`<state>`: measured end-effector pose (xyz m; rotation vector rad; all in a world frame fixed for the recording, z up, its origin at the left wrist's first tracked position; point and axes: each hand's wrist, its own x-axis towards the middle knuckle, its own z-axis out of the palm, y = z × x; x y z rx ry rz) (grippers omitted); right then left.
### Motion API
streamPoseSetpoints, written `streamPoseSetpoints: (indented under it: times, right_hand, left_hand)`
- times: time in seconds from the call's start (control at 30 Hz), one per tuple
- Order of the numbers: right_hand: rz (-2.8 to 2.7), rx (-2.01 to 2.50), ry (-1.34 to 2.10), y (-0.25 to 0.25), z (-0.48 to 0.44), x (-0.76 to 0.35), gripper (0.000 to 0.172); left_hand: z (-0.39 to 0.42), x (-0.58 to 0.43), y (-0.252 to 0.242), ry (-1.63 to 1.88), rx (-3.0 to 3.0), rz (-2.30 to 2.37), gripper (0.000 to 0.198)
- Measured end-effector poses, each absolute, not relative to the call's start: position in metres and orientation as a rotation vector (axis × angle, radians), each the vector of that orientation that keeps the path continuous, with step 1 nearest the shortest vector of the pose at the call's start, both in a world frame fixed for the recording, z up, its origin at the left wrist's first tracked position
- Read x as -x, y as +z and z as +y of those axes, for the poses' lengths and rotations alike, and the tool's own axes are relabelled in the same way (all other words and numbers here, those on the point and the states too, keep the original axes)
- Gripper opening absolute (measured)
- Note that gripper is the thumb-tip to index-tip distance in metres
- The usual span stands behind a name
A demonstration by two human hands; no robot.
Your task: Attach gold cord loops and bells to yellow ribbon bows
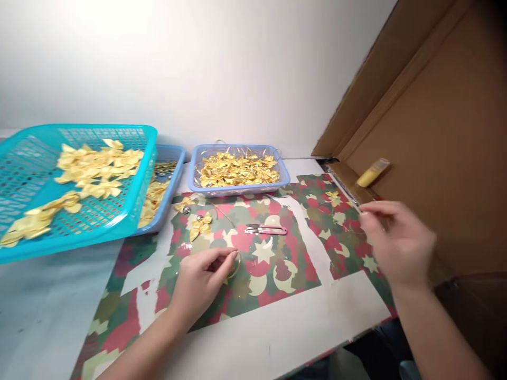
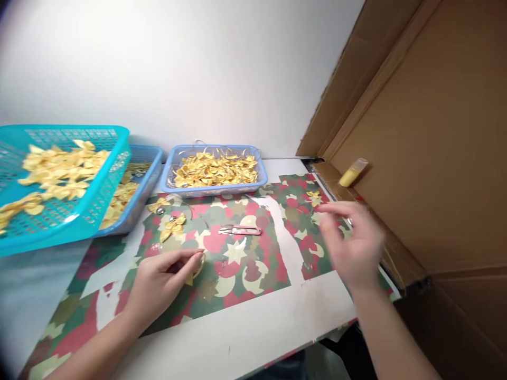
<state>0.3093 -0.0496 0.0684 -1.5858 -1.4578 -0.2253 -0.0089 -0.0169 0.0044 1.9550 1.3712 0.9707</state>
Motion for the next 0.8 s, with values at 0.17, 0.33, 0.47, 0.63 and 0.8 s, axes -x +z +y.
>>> streamPoseSetpoints:
  times: [0.17,0.33,0.47,0.63,0.8]
  right_hand:
    - [-2.009,1.241,0.473,0.054,-0.038,-0.174,0.015]
    - [-2.076,1.245,0.508,0.022,-0.024,-0.161,0.009]
    - [-2.028,1.285,0.511,0.017,-0.025,-0.164,0.008]
    - [-1.941,1.439,0.619,0.017,-0.028,-0.157,0.010]
    - [-1.958,1.542,0.656,0.015,-0.029,-0.155,0.013]
  left_hand:
    - [-0.020,0.005,-0.001,1.026,-2.129,1.231,0.017]
    - [-0.019,0.007,-0.006,0.999,-2.196,1.208,0.015]
    - [-0.018,0.010,-0.010,0.987,-2.297,1.224,0.018]
    - [-0.016,0.011,-0.010,1.013,-2.565,1.230,0.026]
    - [-0.015,0.010,-0.007,0.971,-2.774,1.233,0.034]
